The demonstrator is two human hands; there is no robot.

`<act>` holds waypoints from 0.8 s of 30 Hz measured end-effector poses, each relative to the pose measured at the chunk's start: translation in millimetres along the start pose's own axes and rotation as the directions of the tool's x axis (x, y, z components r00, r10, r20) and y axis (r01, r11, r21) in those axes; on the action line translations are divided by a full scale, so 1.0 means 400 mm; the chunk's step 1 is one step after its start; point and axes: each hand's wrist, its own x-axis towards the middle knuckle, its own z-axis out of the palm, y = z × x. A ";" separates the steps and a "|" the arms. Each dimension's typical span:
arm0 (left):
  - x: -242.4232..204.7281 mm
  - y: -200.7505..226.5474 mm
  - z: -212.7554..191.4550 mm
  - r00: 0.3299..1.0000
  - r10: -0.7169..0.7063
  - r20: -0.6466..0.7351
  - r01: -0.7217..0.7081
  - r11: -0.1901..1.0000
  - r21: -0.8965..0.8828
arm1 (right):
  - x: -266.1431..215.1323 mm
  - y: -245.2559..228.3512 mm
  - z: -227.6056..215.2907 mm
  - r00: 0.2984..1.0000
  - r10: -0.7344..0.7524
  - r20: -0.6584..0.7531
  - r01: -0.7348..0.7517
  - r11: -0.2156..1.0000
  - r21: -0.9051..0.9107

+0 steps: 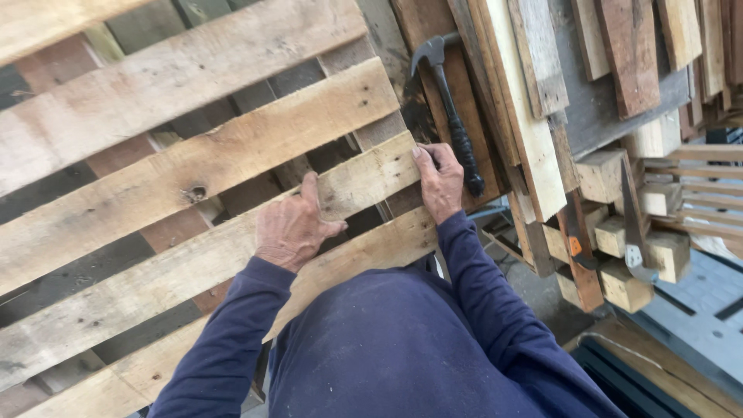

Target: The person assembles a wooden pallet by placing wooden slats onto a frame and securing them with nails using a hammer. The person repeatedly picks up nails, positions slats, and hammers them into place.

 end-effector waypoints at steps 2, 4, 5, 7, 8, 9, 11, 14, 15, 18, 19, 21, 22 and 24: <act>-0.003 0.004 -0.004 0.998 0.018 -0.055 -0.020 0.999 -0.034 | 0.001 -0.003 0.004 1.000 -0.016 -0.005 0.016 1.000 -0.004; -0.012 0.007 -0.002 0.994 -0.106 0.014 0.104 0.919 -0.381 | -0.001 -0.003 0.006 1.000 -0.007 0.005 0.007 1.000 -0.005; -0.017 0.006 0.001 0.986 -0.153 0.061 0.162 0.828 -0.537 | -0.007 -0.002 0.006 1.000 0.005 0.012 -0.005 1.000 0.007; -0.026 0.010 0.020 0.938 -0.268 0.219 0.284 0.232 -0.930 | -0.012 0.006 0.005 0.999 0.030 0.032 -0.031 0.999 0.025; -0.029 0.012 0.031 0.913 -0.267 0.308 0.280 -0.138 -0.950 | -0.009 0.010 0.005 0.999 0.026 0.033 -0.027 0.999 0.026; -0.033 0.013 0.043 0.900 -0.278 0.336 0.234 -0.343 -0.910 | -0.008 0.014 0.005 0.999 0.022 0.034 -0.023 0.999 0.028; -0.038 0.015 0.066 0.881 -0.275 0.385 0.093 -0.698 -0.710 | -0.003 0.019 0.011 0.999 0.010 0.047 -0.011 1.000 0.023; -0.043 0.034 0.098 0.847 -0.315 0.428 -0.011 -0.816 -0.578 | 0.001 0.030 0.012 0.997 -0.021 0.075 0.020 1.000 0.018; -0.044 0.043 0.107 0.854 -0.308 0.420 -0.023 -0.828 -0.560 | -0.002 0.036 0.009 0.996 -0.034 0.086 0.032 0.999 0.026; -0.039 0.067 0.116 0.872 -0.301 0.385 -0.055 -0.843 -0.535 | 0.003 0.056 0.010 0.990 -0.029 0.140 0.011 0.991 0.130; -0.039 0.076 0.113 0.881 -0.306 0.361 -0.067 -0.836 -0.545 | 0.004 0.061 0.005 0.987 -0.020 0.160 -0.009 0.985 0.174; -0.021 0.088 0.087 0.895 -0.348 0.279 -0.101 -0.767 -0.634 | 0.036 0.057 -0.002 0.986 -0.010 0.167 -0.019 0.985 0.174; -0.013 0.088 0.070 0.896 -0.382 0.225 -0.122 -0.701 -0.703 | 0.055 0.051 -0.003 0.986 -0.001 0.168 -0.029 0.984 0.175; 0.017 0.086 0.038 0.879 -0.446 0.170 -0.148 -0.593 -0.792 | 0.113 0.038 -0.006 0.981 -0.050 0.189 0.011 0.979 0.202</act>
